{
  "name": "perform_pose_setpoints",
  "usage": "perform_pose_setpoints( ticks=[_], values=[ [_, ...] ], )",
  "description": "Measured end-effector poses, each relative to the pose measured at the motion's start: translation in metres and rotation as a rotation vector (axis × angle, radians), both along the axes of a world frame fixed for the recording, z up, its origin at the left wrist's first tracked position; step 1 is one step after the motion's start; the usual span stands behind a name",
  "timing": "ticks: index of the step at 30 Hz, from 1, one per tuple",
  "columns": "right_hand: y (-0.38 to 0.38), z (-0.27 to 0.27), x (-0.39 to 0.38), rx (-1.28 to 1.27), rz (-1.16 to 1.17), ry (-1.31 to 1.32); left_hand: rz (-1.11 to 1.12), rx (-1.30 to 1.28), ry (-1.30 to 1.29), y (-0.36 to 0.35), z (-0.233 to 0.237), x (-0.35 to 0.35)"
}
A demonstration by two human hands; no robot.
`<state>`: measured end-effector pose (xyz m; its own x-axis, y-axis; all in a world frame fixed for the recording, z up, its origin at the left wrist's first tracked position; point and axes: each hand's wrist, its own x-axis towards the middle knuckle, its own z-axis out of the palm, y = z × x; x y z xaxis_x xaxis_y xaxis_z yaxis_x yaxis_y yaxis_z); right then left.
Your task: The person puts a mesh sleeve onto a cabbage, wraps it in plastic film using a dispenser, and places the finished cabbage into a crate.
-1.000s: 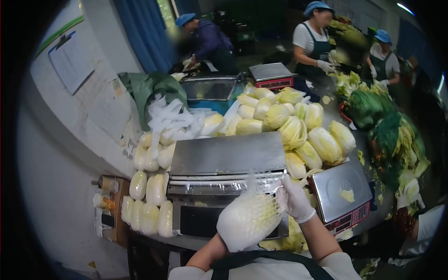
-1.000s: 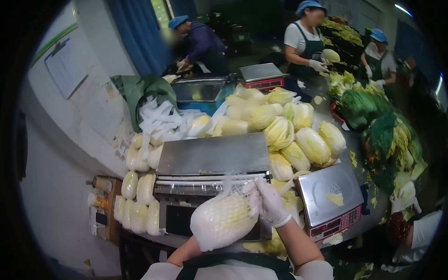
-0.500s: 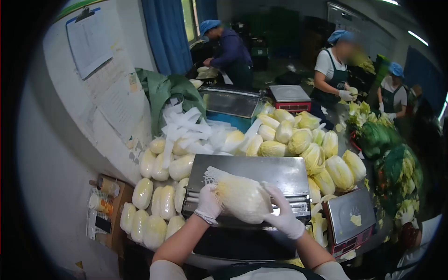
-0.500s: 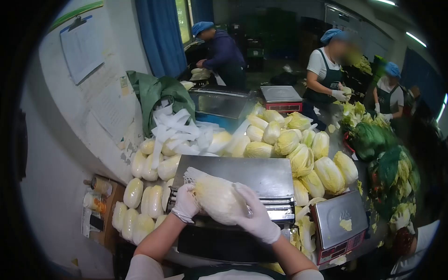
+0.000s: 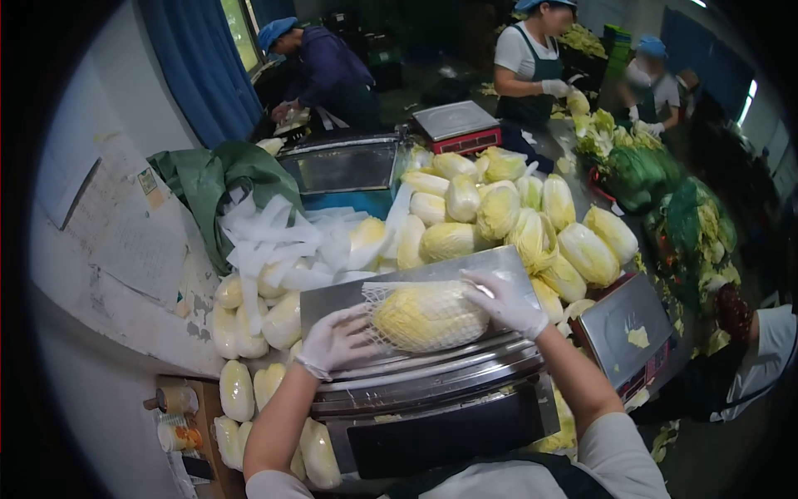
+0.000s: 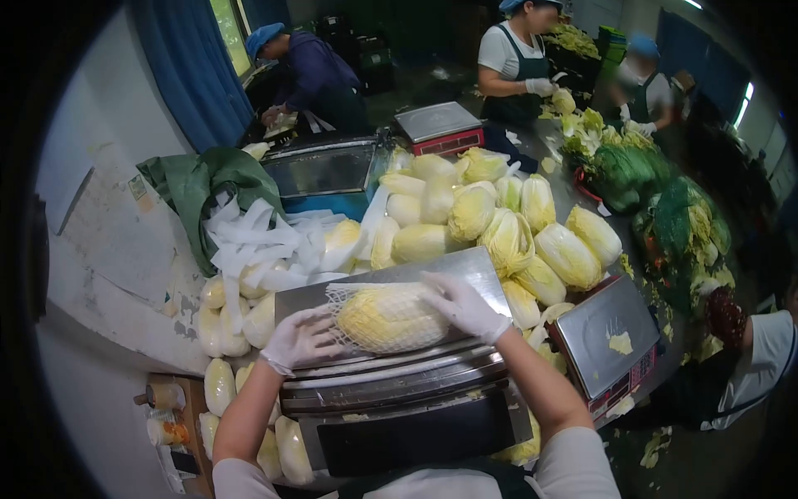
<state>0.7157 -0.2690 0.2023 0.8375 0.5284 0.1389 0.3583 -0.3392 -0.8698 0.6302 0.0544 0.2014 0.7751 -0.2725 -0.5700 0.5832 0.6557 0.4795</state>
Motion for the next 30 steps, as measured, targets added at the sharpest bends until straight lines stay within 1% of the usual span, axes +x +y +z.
perform_pose_setpoints(
  ticks=[2,3,4,5,6,8,9,10,12,13,15,16,17,18,19,20,21,22,24,25,26,28,30],
  values=[
    [-0.03,0.024,-0.014,-0.019,-0.026,-0.027,0.195,0.489,-0.04,0.024,0.003,-0.022],
    [-0.046,0.03,-0.02,-0.042,-0.043,0.028,0.11,0.927,-0.268,0.036,0.001,-0.038],
    [-0.065,0.034,-0.024,-0.187,-0.008,0.0,0.009,1.357,-0.51,0.048,-0.002,-0.054],
    [-0.087,0.024,-0.023,-0.326,0.114,-0.182,-0.109,1.778,-0.766,0.053,0.0,-0.066],
    [-0.101,0.016,-0.024,-0.462,0.239,-0.365,-0.306,1.906,-0.875,0.048,0.01,-0.073],
    [-0.106,0.017,-0.033,-0.69,0.383,-0.625,-0.73,2.119,-1.097,0.029,0.031,-0.086],
    [-0.107,0.019,-0.036,-0.803,0.454,-0.762,-0.961,2.122,-1.238,0.023,0.026,-0.086],
    [-0.107,0.014,-0.037,-0.843,0.52,-0.776,-1.122,2.133,-1.337,0.019,0.016,-0.086],
    [-0.1,-0.001,-0.035,-0.919,0.647,-0.816,-1.183,2.109,-1.522,0.005,0.003,-0.08],
    [-0.096,-0.004,-0.032,-0.875,0.694,-0.799,-1.194,2.109,-1.508,0.006,-0.002,-0.077],
    [-0.097,-0.017,-0.024,-0.861,0.688,-0.794,-1.216,2.109,-1.475,0.009,-0.012,-0.073],
    [-0.095,-0.019,-0.023,-0.853,0.686,-0.789,-1.197,2.095,-1.444,0.01,-0.016,-0.074],
    [-0.095,-0.017,-0.027,-0.811,0.662,-0.711,-1.174,2.079,-1.413,0.009,-0.022,-0.077],
    [-0.095,-0.022,-0.03,-0.807,0.638,-0.687,-1.148,2.063,-1.382,0.008,-0.026,-0.08],
    [-0.092,-0.022,-0.033,-0.803,0.614,-0.662,-1.081,2.025,-1.351,0.006,-0.026,-0.082],
    [-0.09,-0.022,-0.035,-0.8,0.593,-0.634,-1.06,2.011,-1.288,0.005,-0.025,-0.085],
    [-0.093,-0.018,-0.037,-0.744,0.547,-0.53,-1.039,1.995,-1.226,0.004,-0.023,-0.088],
    [-0.092,-0.008,-0.042,-0.721,0.516,-0.481,-1.015,1.977,-1.167,0.002,-0.017,-0.09],
    [-0.09,0.008,-0.054,-0.682,0.46,-0.378,-0.831,1.913,-1.161,-0.006,-0.002,-0.094],
    [-0.082,0.022,-0.064,-0.567,0.357,-0.348,-0.733,1.877,-1.152,-0.012,0.007,-0.094],
    [-0.076,0.023,-0.069,-0.54,0.295,-0.288,-0.622,1.88,-1.18,-0.021,0.014,-0.093],
    [-0.057,0.022,-0.081,-0.326,0.226,-0.308,-0.392,1.888,-1.214,-0.044,0.028,-0.085],
    [-0.03,0.018,-0.1,-0.252,0.193,-0.232,-0.332,1.97,-1.287,-0.065,0.038,-0.065]
  ],
)
